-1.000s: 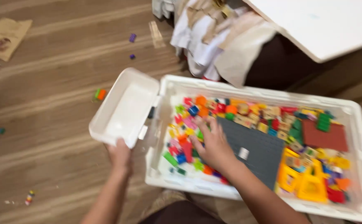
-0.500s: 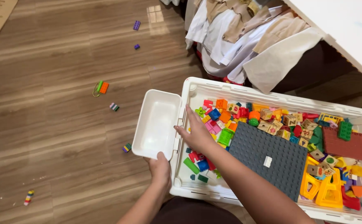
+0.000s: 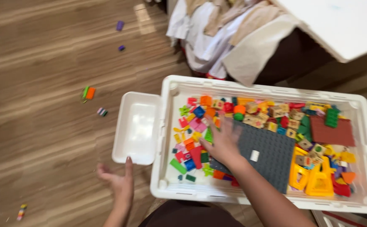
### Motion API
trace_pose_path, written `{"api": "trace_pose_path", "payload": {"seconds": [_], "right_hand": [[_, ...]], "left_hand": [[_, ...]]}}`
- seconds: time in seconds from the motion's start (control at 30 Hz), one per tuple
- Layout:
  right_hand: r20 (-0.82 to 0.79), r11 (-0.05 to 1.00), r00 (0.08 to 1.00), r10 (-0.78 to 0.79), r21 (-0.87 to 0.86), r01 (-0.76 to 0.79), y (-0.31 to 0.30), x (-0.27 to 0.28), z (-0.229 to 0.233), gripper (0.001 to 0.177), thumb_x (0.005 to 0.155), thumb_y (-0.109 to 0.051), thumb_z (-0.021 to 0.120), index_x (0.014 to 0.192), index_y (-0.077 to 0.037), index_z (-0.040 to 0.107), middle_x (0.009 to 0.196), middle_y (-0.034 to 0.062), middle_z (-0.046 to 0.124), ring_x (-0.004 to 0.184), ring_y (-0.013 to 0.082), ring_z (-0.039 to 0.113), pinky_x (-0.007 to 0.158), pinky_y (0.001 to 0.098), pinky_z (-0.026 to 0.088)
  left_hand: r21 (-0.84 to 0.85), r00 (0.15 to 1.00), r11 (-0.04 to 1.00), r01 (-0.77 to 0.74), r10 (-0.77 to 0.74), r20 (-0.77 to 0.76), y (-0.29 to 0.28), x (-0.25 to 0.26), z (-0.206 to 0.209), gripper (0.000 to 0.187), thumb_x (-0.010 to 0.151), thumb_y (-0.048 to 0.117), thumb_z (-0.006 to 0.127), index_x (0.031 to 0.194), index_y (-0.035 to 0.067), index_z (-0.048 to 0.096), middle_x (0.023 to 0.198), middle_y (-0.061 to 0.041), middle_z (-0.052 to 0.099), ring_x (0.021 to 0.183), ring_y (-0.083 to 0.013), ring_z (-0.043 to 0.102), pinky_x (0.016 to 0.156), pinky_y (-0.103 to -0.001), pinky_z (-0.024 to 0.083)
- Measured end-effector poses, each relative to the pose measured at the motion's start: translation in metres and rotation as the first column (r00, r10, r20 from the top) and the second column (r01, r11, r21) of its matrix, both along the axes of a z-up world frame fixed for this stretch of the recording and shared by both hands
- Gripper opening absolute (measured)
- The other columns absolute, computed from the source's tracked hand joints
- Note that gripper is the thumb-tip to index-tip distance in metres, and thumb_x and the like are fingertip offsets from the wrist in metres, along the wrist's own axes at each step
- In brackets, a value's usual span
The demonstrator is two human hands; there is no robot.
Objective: The recorder is organizing blocks, plastic building bricks, and play kitchen accessories into various containers.
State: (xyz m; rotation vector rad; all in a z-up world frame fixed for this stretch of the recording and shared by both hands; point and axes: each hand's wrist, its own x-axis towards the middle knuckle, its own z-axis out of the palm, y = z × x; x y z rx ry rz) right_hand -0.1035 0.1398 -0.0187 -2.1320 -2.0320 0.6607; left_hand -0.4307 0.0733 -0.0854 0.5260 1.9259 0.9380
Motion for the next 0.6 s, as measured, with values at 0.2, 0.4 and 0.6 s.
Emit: {"api": "trace_pose_path", "payload": {"seconds": [0.2,0.4,0.6], "right_hand": [[0.318,0.903,0.945,0.077,-0.424,0.069,-0.060,0.086,0.008,0.094,0.090,-0.070,0.057,0.162,-0.036,0.007,0.170,0.0083,-0.015,0.154,0.0395,-0.018,0.116,0.0730,-0.005],[0.008,0.995,0.997,-0.080,0.067,0.080,-0.038,0.158,-0.010,0.072,0.095,-0.062,0.060,0.159,-0.036,0.039,0.177,0.0033,0.025,0.158,0.0323,0.030,0.134,0.0484,0.032],[0.079,0.961,0.959,-0.272,0.068,0.267,0.009,0.151,-0.016,0.098,0.076,-0.042,0.084,0.160,-0.018,0.040,0.168,0.0308,0.011,0.150,0.0600,0.018,0.112,0.0638,0.025]], "left_hand": [[0.255,0.425,0.486,0.836,-0.279,-0.861,-0.006,0.040,0.036,0.081,0.081,0.041,0.069,0.144,0.000,0.040,0.148,-0.025,0.033,0.147,-0.0402,0.027,0.116,-0.057,0.022],[0.124,0.231,0.234,0.964,-0.510,-0.828,-0.004,0.071,0.045,0.070,0.079,0.035,0.066,0.145,0.023,0.045,0.155,-0.006,0.037,0.152,-0.0274,0.026,0.121,-0.057,0.013],[-0.075,-0.060,0.016,0.997,-0.441,-0.895,0.014,0.099,0.076,0.078,0.077,0.038,0.065,0.147,0.012,0.044,0.155,-0.023,0.037,0.144,-0.0458,0.028,0.114,-0.068,0.007]]}}
